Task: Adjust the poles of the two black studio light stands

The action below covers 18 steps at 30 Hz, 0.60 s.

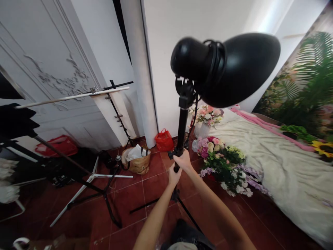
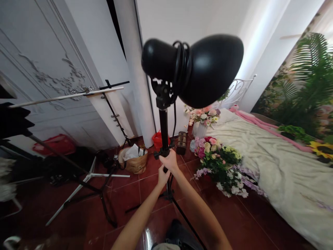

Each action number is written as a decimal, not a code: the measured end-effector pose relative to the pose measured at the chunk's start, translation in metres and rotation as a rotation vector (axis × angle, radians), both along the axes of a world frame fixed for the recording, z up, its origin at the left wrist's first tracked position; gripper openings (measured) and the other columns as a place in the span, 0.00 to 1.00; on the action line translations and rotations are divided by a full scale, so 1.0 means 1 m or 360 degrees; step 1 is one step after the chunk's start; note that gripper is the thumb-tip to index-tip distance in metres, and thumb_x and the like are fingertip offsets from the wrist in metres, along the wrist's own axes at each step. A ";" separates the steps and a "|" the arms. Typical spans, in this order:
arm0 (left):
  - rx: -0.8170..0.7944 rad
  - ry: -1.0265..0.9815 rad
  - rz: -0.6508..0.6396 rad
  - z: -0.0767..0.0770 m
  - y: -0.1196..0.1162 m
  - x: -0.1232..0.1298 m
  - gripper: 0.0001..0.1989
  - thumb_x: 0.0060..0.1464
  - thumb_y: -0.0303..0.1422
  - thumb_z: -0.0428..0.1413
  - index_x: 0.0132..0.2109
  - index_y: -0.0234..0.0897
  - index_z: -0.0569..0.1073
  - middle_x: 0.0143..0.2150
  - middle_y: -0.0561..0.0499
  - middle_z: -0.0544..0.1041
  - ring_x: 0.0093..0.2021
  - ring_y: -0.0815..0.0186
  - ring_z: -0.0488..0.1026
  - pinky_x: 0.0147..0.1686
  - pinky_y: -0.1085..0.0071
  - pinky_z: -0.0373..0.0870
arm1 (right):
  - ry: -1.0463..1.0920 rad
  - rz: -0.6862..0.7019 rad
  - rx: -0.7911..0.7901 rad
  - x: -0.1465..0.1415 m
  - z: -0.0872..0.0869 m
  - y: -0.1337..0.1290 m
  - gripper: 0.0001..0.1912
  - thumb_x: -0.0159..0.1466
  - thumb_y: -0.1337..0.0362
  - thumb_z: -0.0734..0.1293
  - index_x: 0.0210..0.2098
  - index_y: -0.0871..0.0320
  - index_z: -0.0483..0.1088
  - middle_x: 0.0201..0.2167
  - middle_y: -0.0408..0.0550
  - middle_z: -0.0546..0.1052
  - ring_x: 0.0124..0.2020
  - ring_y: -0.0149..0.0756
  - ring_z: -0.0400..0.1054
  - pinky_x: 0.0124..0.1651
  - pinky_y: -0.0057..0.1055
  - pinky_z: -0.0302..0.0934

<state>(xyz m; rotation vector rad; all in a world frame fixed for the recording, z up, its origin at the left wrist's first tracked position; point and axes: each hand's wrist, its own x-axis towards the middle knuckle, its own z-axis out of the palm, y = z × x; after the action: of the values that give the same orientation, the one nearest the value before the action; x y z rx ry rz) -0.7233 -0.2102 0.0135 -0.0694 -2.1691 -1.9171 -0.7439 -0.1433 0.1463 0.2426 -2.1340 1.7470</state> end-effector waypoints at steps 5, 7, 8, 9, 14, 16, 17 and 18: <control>-0.0003 -0.0056 0.0054 0.004 0.005 0.002 0.10 0.46 0.37 0.55 0.31 0.33 0.71 0.26 0.50 0.73 0.29 0.65 0.71 0.31 0.71 0.68 | 0.0172 0.0261 0.0011 -0.005 0.059 0.008 0.03 0.44 0.68 0.62 0.21 0.61 0.63 0.20 0.40 0.66 0.23 0.27 0.59 0.28 0.24 0.57; 0.0001 -0.0109 0.0066 0.005 0.006 0.000 0.11 0.45 0.38 0.56 0.29 0.33 0.71 0.24 0.52 0.72 0.27 0.66 0.70 0.30 0.72 0.67 | 0.0205 0.0246 -0.0027 -0.003 0.076 0.008 0.04 0.44 0.68 0.63 0.22 0.61 0.64 0.21 0.40 0.67 0.23 0.27 0.59 0.29 0.24 0.58; 0.0002 -0.0126 0.0055 0.006 0.006 -0.002 0.11 0.44 0.39 0.56 0.28 0.33 0.70 0.23 0.52 0.72 0.27 0.66 0.70 0.30 0.72 0.67 | 0.0216 0.0194 -0.0047 -0.002 0.084 0.007 0.05 0.44 0.68 0.63 0.23 0.61 0.64 0.21 0.39 0.67 0.23 0.27 0.59 0.29 0.24 0.58; 0.0002 -0.0130 0.0032 0.007 0.006 -0.004 0.11 0.44 0.39 0.57 0.28 0.34 0.70 0.23 0.52 0.72 0.27 0.66 0.70 0.30 0.72 0.67 | 0.0227 0.0128 -0.0063 -0.001 0.090 0.006 0.05 0.44 0.67 0.63 0.23 0.61 0.64 0.21 0.39 0.67 0.23 0.27 0.59 0.29 0.24 0.57; 0.0029 -0.0067 -0.0040 0.008 0.006 -0.012 0.12 0.41 0.40 0.59 0.26 0.34 0.70 0.25 0.51 0.73 0.28 0.67 0.71 0.33 0.71 0.68 | 0.0261 0.0000 -0.0085 0.004 0.111 0.000 0.05 0.46 0.67 0.64 0.24 0.61 0.66 0.22 0.40 0.68 0.24 0.28 0.61 0.31 0.25 0.58; 0.0048 -0.0117 -0.0030 0.005 0.006 -0.012 0.13 0.41 0.40 0.59 0.26 0.33 0.72 0.25 0.49 0.74 0.28 0.66 0.72 0.32 0.70 0.68 | 0.0254 0.0029 -0.0063 0.005 0.114 -0.001 0.04 0.46 0.67 0.63 0.23 0.61 0.66 0.21 0.40 0.68 0.24 0.28 0.61 0.31 0.25 0.58; 0.0061 -0.0141 -0.0027 0.004 0.007 -0.012 0.13 0.41 0.40 0.59 0.26 0.33 0.72 0.25 0.49 0.74 0.28 0.65 0.72 0.32 0.70 0.68 | 0.0251 0.0029 -0.0058 0.005 0.115 -0.001 0.04 0.46 0.67 0.63 0.23 0.61 0.66 0.21 0.40 0.68 0.24 0.28 0.61 0.30 0.25 0.58; 0.0078 -0.0153 -0.0023 0.002 0.007 -0.012 0.13 0.41 0.40 0.59 0.28 0.33 0.73 0.25 0.48 0.75 0.28 0.64 0.72 0.31 0.70 0.68 | 0.0246 0.0021 -0.0060 0.006 0.115 -0.001 0.04 0.46 0.67 0.63 0.23 0.62 0.66 0.20 0.40 0.68 0.24 0.28 0.61 0.30 0.25 0.58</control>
<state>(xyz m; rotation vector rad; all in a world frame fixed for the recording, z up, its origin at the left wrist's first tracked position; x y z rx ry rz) -0.7352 -0.2028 0.0155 0.0169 -2.1857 -2.0199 -0.7380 -0.1439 0.2611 0.3700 -1.9928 1.7154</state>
